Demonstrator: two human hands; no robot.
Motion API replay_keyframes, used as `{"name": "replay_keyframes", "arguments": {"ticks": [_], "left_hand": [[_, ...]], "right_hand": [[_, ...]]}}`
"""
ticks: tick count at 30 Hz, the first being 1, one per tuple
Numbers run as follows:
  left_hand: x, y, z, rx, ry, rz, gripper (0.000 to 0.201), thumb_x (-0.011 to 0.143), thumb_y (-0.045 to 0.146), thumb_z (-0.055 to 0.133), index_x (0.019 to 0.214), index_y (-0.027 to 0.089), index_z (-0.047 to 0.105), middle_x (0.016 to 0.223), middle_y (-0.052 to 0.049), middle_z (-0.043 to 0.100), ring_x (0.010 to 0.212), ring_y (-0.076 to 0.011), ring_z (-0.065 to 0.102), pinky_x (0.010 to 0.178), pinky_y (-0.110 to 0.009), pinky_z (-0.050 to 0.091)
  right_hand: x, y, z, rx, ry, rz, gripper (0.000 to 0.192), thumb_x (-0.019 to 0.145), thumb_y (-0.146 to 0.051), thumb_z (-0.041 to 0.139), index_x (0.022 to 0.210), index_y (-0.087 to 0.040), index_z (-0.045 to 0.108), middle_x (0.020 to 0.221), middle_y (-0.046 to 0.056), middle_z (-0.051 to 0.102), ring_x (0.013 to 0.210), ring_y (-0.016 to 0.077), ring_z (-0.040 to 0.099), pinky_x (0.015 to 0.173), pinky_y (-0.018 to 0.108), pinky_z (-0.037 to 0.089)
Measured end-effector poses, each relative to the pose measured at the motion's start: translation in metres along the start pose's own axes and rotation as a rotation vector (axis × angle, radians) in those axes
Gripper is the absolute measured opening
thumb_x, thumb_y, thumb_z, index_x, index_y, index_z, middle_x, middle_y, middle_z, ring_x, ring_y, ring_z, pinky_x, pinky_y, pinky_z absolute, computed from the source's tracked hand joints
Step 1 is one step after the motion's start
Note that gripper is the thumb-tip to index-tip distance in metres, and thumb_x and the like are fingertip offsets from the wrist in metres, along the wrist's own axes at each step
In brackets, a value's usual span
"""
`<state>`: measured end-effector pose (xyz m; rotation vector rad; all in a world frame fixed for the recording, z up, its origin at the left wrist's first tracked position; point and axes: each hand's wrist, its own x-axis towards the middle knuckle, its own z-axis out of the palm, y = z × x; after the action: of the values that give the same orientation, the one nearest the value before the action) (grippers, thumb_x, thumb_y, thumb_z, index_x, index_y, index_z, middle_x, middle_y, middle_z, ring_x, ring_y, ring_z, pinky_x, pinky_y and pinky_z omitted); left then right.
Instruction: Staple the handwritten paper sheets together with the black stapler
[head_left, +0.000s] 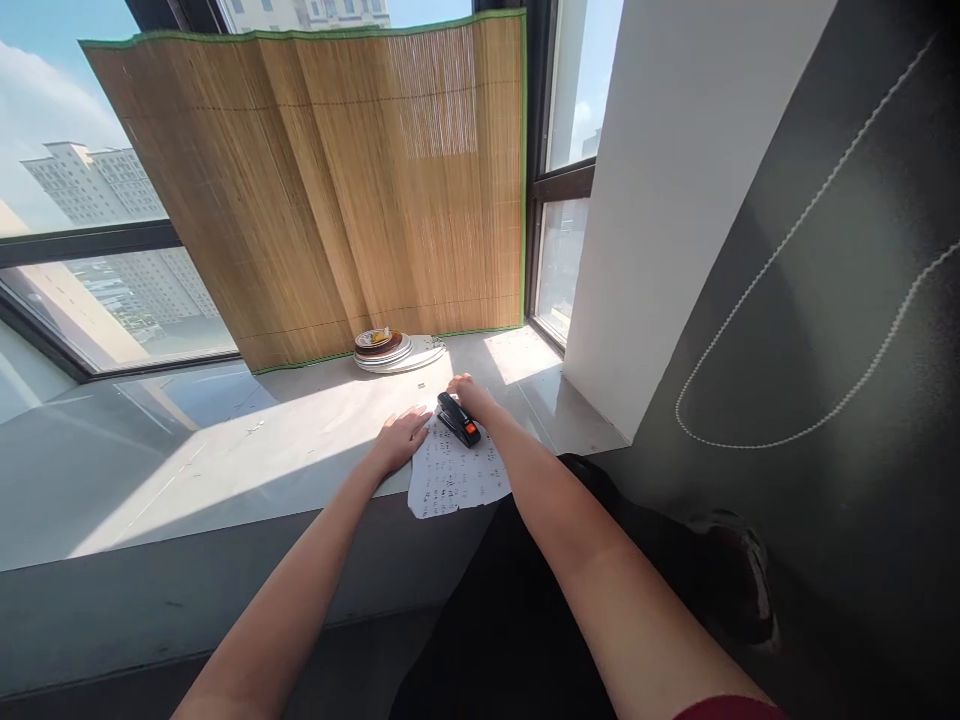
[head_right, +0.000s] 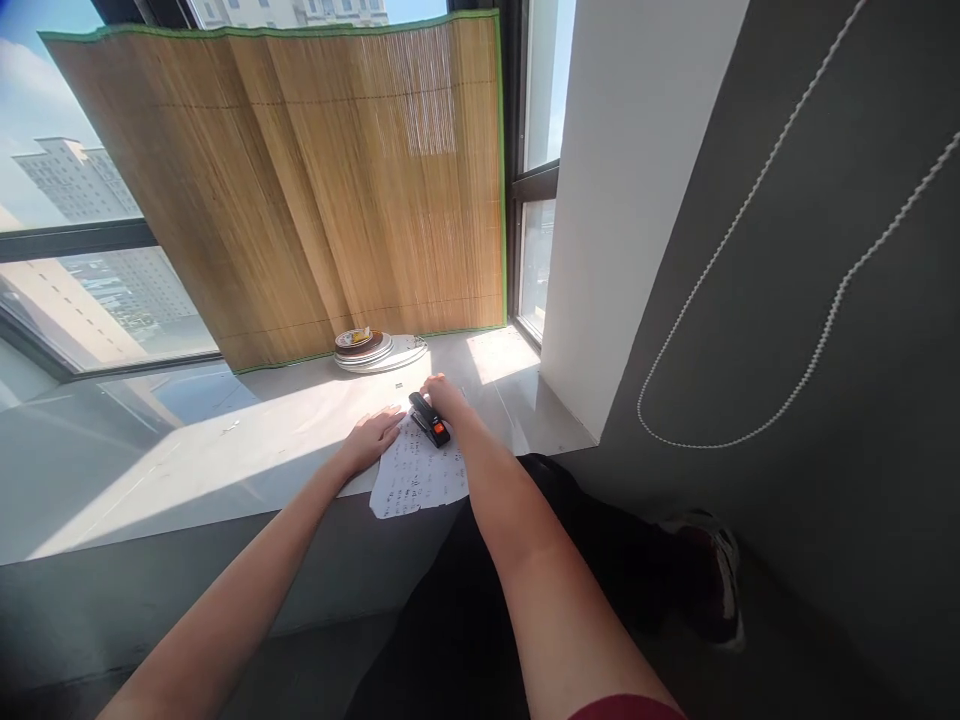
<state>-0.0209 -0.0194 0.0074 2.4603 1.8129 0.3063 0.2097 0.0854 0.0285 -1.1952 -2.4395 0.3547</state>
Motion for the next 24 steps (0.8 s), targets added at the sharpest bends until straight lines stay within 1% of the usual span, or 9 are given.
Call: {"name": "replay_keyframes", "arguments": {"ticks": [3,6,8,11,13,17,19,21,24], "left_hand": [[-0.002,0.003,-0.002,-0.001,0.013,-0.036,0.057,0.114,0.039,0.04,0.167,0.031,0.058,0.177,-0.005,0.049,0.168,-0.0319,0.038,0.138,-0.061,0.028],[-0.003,0.005,-0.003,-0.017,0.025,-0.064,0.055,0.113,0.037,0.042,0.163,0.032,0.062,0.175,-0.005,0.051,0.167,-0.033,0.039,0.137,-0.064,0.028],[-0.003,0.006,-0.003,-0.033,0.039,-0.067,0.054,0.112,0.036,0.043,0.162,0.032,0.064,0.174,-0.005,0.053,0.166,-0.033,0.041,0.136,-0.064,0.028],[-0.002,0.005,-0.003,-0.053,0.062,-0.067,0.052,0.111,0.035,0.047,0.159,0.031,0.066,0.17,-0.007,0.057,0.164,-0.0328,0.044,0.136,-0.063,0.03],[-0.002,0.005,-0.003,-0.059,0.069,-0.066,0.051,0.11,0.036,0.048,0.157,0.03,0.068,0.169,-0.007,0.058,0.163,-0.0328,0.045,0.136,-0.062,0.03],[-0.002,0.003,-0.003,-0.054,0.064,-0.073,0.051,0.111,0.039,0.048,0.156,0.031,0.069,0.169,-0.007,0.058,0.163,-0.0341,0.045,0.135,-0.06,0.031],[-0.001,0.002,-0.002,-0.059,0.072,-0.071,0.049,0.111,0.04,0.049,0.156,0.033,0.07,0.169,-0.006,0.059,0.162,-0.0341,0.046,0.134,-0.059,0.033],[-0.001,0.001,-0.001,-0.06,0.083,-0.065,0.049,0.112,0.04,0.05,0.155,0.033,0.07,0.169,-0.005,0.059,0.162,-0.0331,0.047,0.135,-0.057,0.033],[0.0,0.0,0.001,-0.053,0.093,-0.055,0.048,0.112,0.039,0.05,0.155,0.032,0.07,0.169,-0.006,0.059,0.161,-0.0326,0.048,0.135,-0.056,0.033]], "right_hand": [[-0.01,0.019,-0.016,0.022,-0.023,0.085,0.03,0.095,-0.007,0.068,0.111,-0.021,0.09,0.12,0.01,0.084,0.114,0.022,0.076,0.098,0.023,0.057],[-0.015,0.031,-0.03,-0.012,-0.047,0.175,0.036,0.089,0.001,0.066,0.11,-0.015,0.091,0.111,0.013,0.085,0.109,0.025,0.078,0.097,0.026,0.059],[-0.016,0.031,-0.034,-0.016,-0.049,0.168,0.037,0.088,0.003,0.065,0.109,-0.014,0.091,0.111,0.014,0.086,0.109,0.0265,0.078,0.097,0.028,0.059],[-0.016,0.022,-0.034,0.018,-0.071,0.098,0.037,0.089,0.001,0.065,0.105,-0.018,0.092,0.117,0.009,0.086,0.109,0.0229,0.077,0.098,0.024,0.057],[-0.018,0.018,-0.034,0.042,-0.069,0.087,0.037,0.088,0.001,0.066,0.104,-0.02,0.093,0.118,0.007,0.086,0.106,0.0204,0.078,0.096,0.021,0.057],[-0.023,0.025,-0.041,0.021,-0.016,0.208,0.038,0.084,0.003,0.066,0.106,-0.014,0.092,0.109,0.012,0.086,0.105,0.0255,0.078,0.094,0.025,0.059],[-0.024,0.026,-0.042,0.011,0.002,0.223,0.037,0.085,0.003,0.067,0.108,-0.013,0.092,0.112,0.014,0.086,0.108,0.0272,0.078,0.094,0.027,0.06],[-0.022,0.022,-0.04,0.033,-0.017,0.164,0.037,0.087,0.002,0.066,0.109,-0.014,0.091,0.116,0.012,0.086,0.109,0.0248,0.077,0.094,0.024,0.059],[-0.019,0.016,-0.035,0.064,-0.079,0.098,0.037,0.087,0.002,0.065,0.103,-0.016,0.092,0.108,0.008,0.087,0.104,0.0213,0.078,0.093,0.022,0.058]]}}
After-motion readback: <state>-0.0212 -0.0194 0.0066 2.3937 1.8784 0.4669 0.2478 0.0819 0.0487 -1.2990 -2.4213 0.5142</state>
